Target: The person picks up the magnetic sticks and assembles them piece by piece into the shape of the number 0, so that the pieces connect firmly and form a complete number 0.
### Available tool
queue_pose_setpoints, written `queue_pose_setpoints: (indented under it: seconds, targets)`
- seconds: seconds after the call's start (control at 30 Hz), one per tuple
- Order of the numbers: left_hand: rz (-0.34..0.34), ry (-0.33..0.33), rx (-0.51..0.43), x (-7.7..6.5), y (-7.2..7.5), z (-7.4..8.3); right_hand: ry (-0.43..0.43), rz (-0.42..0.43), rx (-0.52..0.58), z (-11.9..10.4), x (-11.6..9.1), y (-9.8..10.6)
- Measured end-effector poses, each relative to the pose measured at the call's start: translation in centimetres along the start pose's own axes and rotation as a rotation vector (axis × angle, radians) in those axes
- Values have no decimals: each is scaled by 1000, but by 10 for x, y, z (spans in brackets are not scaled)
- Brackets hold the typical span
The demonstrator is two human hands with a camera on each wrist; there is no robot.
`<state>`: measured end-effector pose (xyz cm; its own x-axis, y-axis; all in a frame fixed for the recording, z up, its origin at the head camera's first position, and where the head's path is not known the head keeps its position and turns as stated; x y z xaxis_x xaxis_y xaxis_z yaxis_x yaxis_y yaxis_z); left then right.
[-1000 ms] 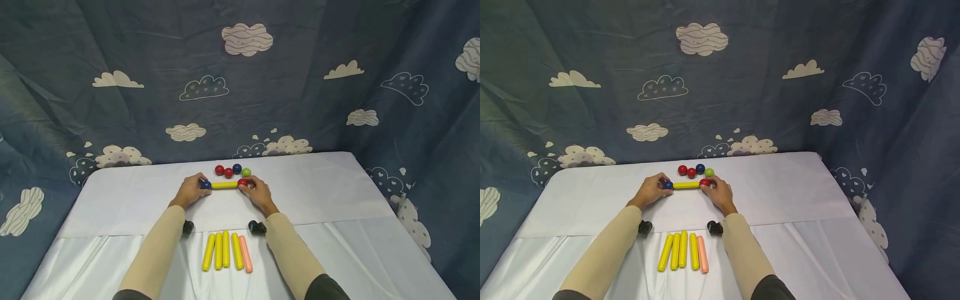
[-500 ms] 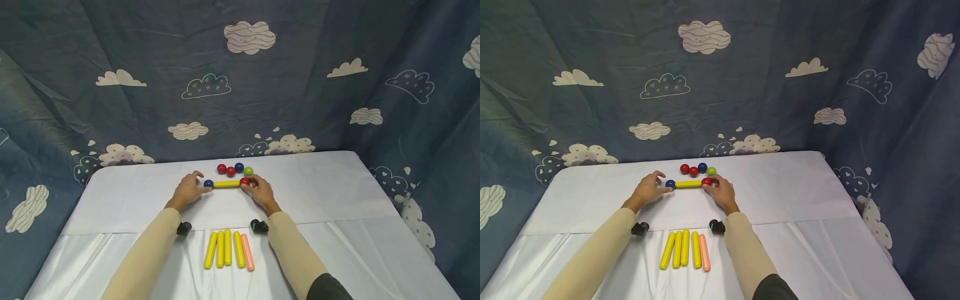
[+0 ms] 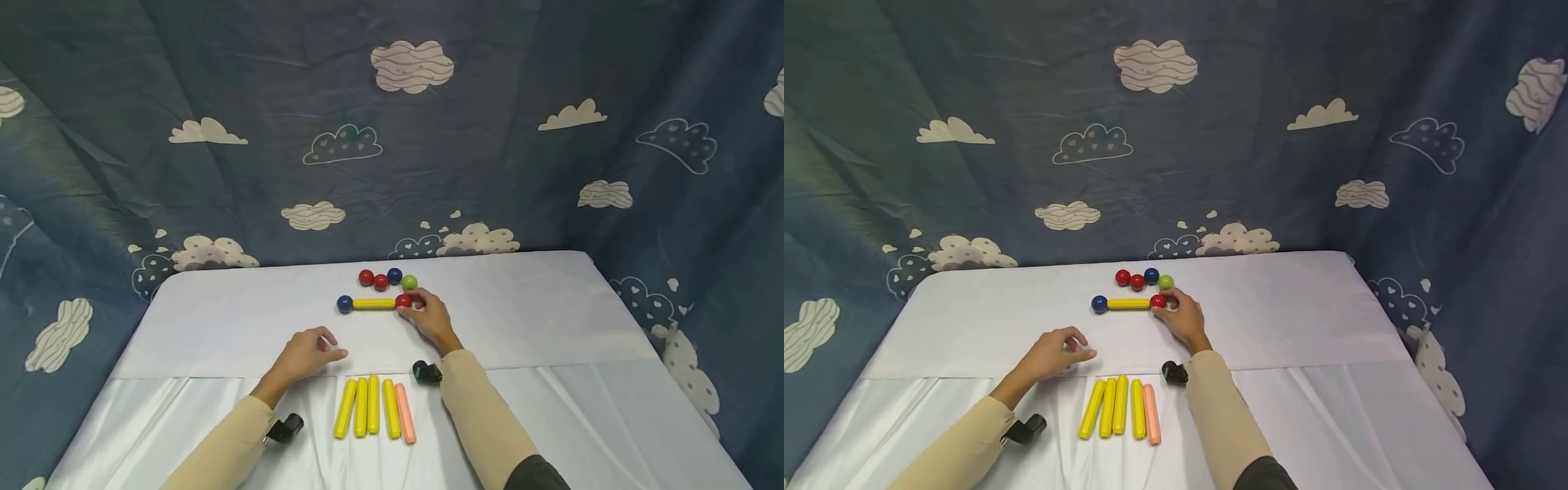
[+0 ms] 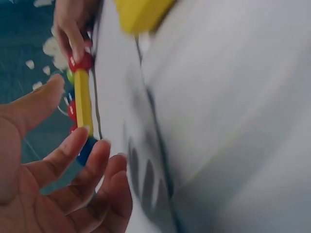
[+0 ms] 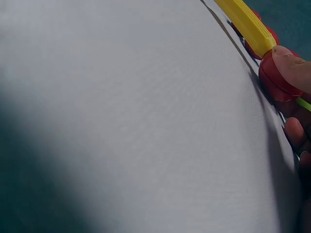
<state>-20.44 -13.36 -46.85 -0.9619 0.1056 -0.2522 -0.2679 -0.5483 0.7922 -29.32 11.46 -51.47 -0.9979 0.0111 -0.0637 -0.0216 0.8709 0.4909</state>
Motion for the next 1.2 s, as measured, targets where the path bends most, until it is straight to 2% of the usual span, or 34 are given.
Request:
queue_pose_setpoints:
  seconds: [0.17,0.27,0.47,0.67,0.93,1.2]
  targets:
    - [-93,-17,-176,-24,-12,3,1,9,8,2,0,-2]
    - [-97,-33,-219,-35,-17,4,5,8,8,1,0,-3]
    - [-54,-23,-164,-49,-28,0,-8,-26,5,2,0,-6]
    - [-22,-94,-106,-54,-37,5,-13,-10,19,2,1,-3]
    - [-79,-104,-94,-56,-46,6,-28,-23,6,3,2,-2]
    - [-103,-85,-89,-55,-44,10,-21,-25,-15,0,4,-2]
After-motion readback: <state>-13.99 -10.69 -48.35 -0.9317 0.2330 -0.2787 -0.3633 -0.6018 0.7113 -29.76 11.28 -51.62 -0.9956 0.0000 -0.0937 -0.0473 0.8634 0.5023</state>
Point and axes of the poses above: each hand's wrist, its own x-axis towards the middle knuckle, its own y-axis out of the back of the hand, z = x × y, the point moved 4 cm from there along x, towards the middle knuckle, and after that the axes turned 5 degrees about x, right-handed, at the moved point
